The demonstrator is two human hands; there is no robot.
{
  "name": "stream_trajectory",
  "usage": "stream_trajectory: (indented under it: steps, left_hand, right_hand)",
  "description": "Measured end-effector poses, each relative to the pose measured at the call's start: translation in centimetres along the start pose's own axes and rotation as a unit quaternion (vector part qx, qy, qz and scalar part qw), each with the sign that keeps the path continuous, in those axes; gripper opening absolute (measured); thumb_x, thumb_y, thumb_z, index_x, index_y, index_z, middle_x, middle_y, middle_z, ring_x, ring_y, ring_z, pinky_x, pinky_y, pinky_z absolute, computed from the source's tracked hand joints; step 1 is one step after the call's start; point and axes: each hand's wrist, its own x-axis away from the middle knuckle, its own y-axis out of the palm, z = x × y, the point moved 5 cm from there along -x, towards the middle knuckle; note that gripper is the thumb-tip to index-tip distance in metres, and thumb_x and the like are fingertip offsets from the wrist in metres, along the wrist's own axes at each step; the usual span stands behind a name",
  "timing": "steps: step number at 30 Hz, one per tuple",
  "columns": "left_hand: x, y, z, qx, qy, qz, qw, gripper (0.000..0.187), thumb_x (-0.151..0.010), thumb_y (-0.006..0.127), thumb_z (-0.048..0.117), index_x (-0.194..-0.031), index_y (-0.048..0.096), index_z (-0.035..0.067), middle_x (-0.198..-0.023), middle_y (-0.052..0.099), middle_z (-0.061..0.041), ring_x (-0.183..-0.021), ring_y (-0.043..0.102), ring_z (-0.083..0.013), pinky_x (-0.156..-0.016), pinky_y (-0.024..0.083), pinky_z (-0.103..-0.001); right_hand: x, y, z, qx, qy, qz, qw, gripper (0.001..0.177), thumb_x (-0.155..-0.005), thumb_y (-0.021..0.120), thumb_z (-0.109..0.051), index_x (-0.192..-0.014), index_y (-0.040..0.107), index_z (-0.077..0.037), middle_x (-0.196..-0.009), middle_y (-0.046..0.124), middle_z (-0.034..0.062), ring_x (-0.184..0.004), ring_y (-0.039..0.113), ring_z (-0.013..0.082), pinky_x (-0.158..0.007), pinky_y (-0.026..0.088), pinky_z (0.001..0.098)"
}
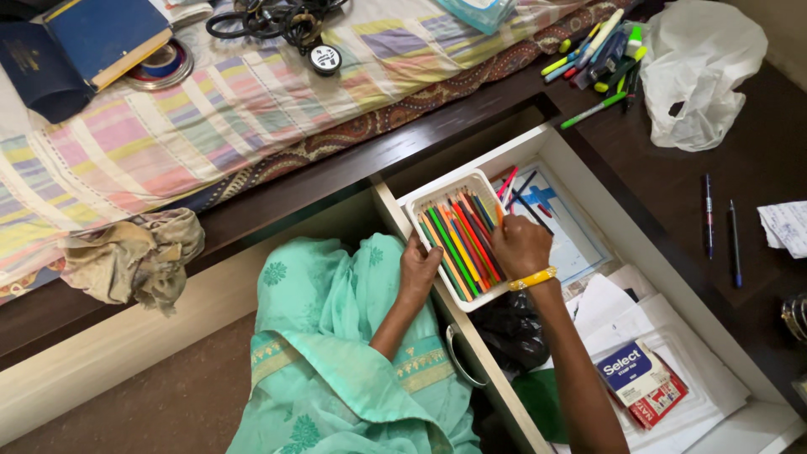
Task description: The person sits on the floor and organizes colored pencils from a drawer into a white plastic tray. They pick up pencils one by one, sort them by color, and place them neatly in the tray.
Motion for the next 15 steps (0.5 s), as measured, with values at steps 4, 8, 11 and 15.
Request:
stream_trajectory:
  steps: [4, 8, 11, 15]
  left_hand:
    - [-0.2, -0.3, -0.9, -0.016, -0.026, 0.016, 0.999, 0.051, -0.093, 0.06, 0.004, -0.142, 0.047, -0.006, -0.118, 0.069, -0.01, -0.102, 0.067, -0.0146, -0.092, 0.054, -0.03]
    - [-0.1, -0.7, -1.0, -0.049, -0.04, 0.027, 0.998, 0.051, -0.092, 0.06, 0.006, -0.14, 0.048, -0.006, -0.113, 0.07, -0.011, -0.098, 0.067, -0.0139, -0.088, 0.054, -0.029]
    - [-0.2, -0.5, -0.9, -0.047, -0.04, 0.027, 0.998, 0.05, -0.092, 0.06, 0.006, -0.14, 0.049, -0.007, -0.112, 0.07, -0.01, -0.096, 0.066, -0.0137, -0.086, 0.054, -0.03]
    - [-0.1, -0.7, -0.8, -0.066, -0.041, 0.033, 0.996, 0.048, -0.093, 0.061, 0.005, -0.138, 0.051, -0.007, -0.112, 0.07, -0.01, -0.096, 0.067, -0.0139, -0.087, 0.054, -0.029]
  right_hand:
    - [0.4, -0.8, 0.4, -0.016, -0.009, 0.032, 0.999, 0.019, -0.088, 0.068, -0.02, -0.081, 0.069, -0.002, -0.079, 0.069, 0.0195, -0.068, 0.067, 0.0399, -0.062, 0.053, 0.0512]
    - [0.4, 0.6, -0.5, -0.008, -0.017, -0.023, 1.0, 0.019, -0.087, 0.07, -0.022, -0.081, 0.068, -0.004, -0.078, 0.069, 0.0195, -0.069, 0.067, 0.0406, -0.063, 0.053, 0.0518]
    - [0.4, 1.3, -1.1, -0.005, -0.021, -0.047, 0.999, 0.017, -0.088, 0.069, -0.021, -0.083, 0.069, -0.005, -0.079, 0.07, 0.0191, -0.072, 0.069, 0.0407, -0.066, 0.054, 0.0514]
    - [0.2, 0.4, -0.6, -0.017, -0.024, 0.022, 0.999, 0.022, -0.085, 0.071, -0.02, -0.1, 0.076, -0.004, -0.086, 0.072, 0.0223, -0.071, 0.069, 0.0421, -0.064, 0.055, 0.0507]
